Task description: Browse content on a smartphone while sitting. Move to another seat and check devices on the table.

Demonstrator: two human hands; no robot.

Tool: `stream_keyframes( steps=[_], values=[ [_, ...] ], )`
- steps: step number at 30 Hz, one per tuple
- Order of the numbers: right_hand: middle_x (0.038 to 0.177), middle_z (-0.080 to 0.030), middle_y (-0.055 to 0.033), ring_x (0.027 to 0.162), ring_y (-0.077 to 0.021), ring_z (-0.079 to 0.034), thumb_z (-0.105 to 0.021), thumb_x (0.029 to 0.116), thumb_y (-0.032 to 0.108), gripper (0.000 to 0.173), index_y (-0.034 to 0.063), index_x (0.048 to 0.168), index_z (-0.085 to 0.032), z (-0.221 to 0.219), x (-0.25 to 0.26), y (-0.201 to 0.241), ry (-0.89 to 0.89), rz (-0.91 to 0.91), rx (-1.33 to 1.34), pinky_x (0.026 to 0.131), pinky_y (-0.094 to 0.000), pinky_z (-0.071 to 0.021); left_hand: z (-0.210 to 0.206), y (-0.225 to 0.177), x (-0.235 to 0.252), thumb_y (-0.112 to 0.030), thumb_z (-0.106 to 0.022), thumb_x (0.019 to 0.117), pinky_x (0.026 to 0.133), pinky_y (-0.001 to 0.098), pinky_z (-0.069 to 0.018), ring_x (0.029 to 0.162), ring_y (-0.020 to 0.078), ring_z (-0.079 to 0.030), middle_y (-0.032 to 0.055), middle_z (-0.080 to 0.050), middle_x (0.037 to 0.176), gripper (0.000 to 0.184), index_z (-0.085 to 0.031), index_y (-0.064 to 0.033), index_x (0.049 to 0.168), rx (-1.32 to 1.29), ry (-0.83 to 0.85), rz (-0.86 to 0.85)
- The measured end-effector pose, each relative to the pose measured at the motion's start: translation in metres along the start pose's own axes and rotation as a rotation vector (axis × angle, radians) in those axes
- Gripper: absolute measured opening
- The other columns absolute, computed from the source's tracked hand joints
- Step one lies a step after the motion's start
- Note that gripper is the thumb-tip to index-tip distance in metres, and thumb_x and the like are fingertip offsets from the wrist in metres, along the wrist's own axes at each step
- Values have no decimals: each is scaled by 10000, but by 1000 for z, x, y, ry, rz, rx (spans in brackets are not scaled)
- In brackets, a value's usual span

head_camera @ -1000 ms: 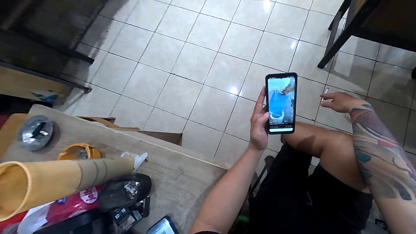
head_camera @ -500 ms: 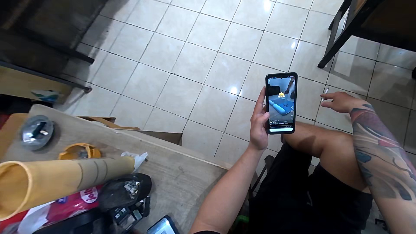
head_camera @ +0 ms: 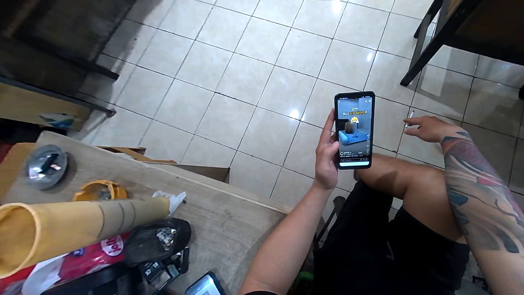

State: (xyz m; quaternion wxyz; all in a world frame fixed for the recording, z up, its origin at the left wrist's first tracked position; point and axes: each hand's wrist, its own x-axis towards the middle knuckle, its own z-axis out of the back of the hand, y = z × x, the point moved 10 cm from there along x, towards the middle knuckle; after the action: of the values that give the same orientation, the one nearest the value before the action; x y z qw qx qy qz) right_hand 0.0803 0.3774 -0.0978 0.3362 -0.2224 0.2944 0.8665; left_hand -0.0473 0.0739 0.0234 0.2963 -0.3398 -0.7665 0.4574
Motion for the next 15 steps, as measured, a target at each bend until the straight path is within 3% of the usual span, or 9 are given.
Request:
stream_keyframes(
  steps=[15],
  values=[
    [1448,-586,-191,1314,-430,-565,-595,1049,347,537,85,1511,-512,-1,3,0,3,23,-8,1095,-658,-404,0,1,0,-399,-304,1025,875,452,-586,1145,245,-645,138,-525,1458,647,-140,-302,1643,1,-2,8]
  ],
)
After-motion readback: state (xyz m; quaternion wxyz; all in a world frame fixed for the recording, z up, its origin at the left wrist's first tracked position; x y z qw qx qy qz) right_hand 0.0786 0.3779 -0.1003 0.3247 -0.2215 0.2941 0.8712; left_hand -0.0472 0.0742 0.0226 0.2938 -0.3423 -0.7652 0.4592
